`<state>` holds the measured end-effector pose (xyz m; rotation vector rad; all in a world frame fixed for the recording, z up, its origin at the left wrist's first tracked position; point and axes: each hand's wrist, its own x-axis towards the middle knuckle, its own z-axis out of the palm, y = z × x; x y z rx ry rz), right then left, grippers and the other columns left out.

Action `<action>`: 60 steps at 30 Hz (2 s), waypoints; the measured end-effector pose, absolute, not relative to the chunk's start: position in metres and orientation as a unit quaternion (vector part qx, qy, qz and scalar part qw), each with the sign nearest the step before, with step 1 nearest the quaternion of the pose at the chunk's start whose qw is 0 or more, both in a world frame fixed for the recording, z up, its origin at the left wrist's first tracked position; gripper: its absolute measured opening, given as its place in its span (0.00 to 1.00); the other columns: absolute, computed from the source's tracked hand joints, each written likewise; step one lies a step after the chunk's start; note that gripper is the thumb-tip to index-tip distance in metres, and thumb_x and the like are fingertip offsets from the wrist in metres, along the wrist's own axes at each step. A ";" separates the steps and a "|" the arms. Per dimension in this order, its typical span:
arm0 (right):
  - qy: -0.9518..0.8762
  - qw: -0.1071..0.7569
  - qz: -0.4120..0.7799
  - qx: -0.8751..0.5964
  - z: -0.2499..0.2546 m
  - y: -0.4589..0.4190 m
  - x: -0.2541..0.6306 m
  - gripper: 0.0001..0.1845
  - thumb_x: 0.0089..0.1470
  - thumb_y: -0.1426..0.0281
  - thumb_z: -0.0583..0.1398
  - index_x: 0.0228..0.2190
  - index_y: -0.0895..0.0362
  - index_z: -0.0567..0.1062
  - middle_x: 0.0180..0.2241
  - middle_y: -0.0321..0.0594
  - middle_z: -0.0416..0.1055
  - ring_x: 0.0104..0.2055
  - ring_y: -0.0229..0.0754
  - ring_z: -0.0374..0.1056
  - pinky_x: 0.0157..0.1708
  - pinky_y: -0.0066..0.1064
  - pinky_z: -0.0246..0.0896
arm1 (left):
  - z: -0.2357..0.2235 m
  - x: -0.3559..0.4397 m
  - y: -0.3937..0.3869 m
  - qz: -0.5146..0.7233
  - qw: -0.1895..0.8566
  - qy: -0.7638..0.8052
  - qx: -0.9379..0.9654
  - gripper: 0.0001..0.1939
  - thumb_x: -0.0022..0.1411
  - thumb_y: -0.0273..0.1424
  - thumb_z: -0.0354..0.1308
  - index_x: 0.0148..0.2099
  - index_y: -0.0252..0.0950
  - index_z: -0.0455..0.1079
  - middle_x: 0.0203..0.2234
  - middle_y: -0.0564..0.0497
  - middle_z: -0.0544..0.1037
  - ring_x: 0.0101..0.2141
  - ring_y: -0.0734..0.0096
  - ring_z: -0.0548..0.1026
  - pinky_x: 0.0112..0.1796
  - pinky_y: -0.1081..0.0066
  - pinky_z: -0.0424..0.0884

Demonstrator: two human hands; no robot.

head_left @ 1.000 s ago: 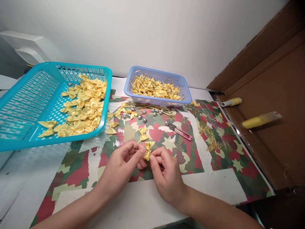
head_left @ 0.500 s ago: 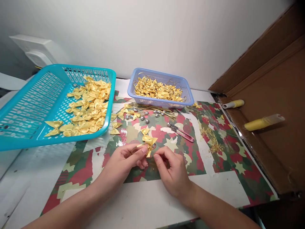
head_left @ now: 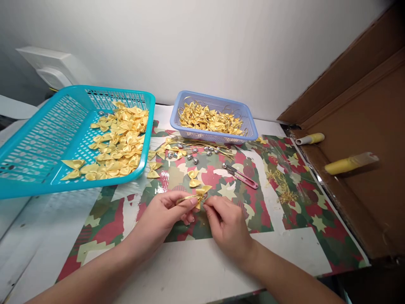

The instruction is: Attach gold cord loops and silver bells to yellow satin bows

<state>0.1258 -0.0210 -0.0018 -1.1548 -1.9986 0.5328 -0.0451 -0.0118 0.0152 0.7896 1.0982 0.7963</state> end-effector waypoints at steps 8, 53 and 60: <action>-0.796 0.377 0.192 -0.433 -0.005 -0.019 0.124 0.11 0.58 0.80 0.51 0.26 0.56 0.65 0.22 0.34 0.65 0.25 0.37 0.61 0.28 0.28 0.55 | 0.021 -0.043 -0.011 0.368 0.670 0.513 0.390 0.11 0.53 0.37 0.65 0.25 0.35 0.73 0.17 0.57 0.68 0.19 0.81 0.63 0.22 0.78 0.62; -0.665 0.426 0.455 -0.411 0.022 0.003 0.135 0.05 0.55 0.72 0.60 0.28 0.54 0.75 0.33 0.38 0.75 0.41 0.41 0.70 0.42 0.37 0.66 | 0.014 -0.042 -0.006 0.259 0.480 0.534 0.646 0.12 0.55 0.35 0.55 0.23 0.34 0.68 0.16 0.56 0.65 0.21 0.76 0.60 0.22 0.76 0.56; -0.589 0.537 0.454 -0.398 0.033 0.008 0.150 0.04 0.60 0.67 0.58 0.33 0.52 0.72 0.30 0.34 0.78 0.29 0.35 0.73 0.31 0.30 0.70 | 0.014 -0.042 -0.007 0.248 0.456 0.550 0.654 0.11 0.54 0.34 0.54 0.23 0.35 0.67 0.16 0.57 0.64 0.20 0.76 0.59 0.21 0.77 0.54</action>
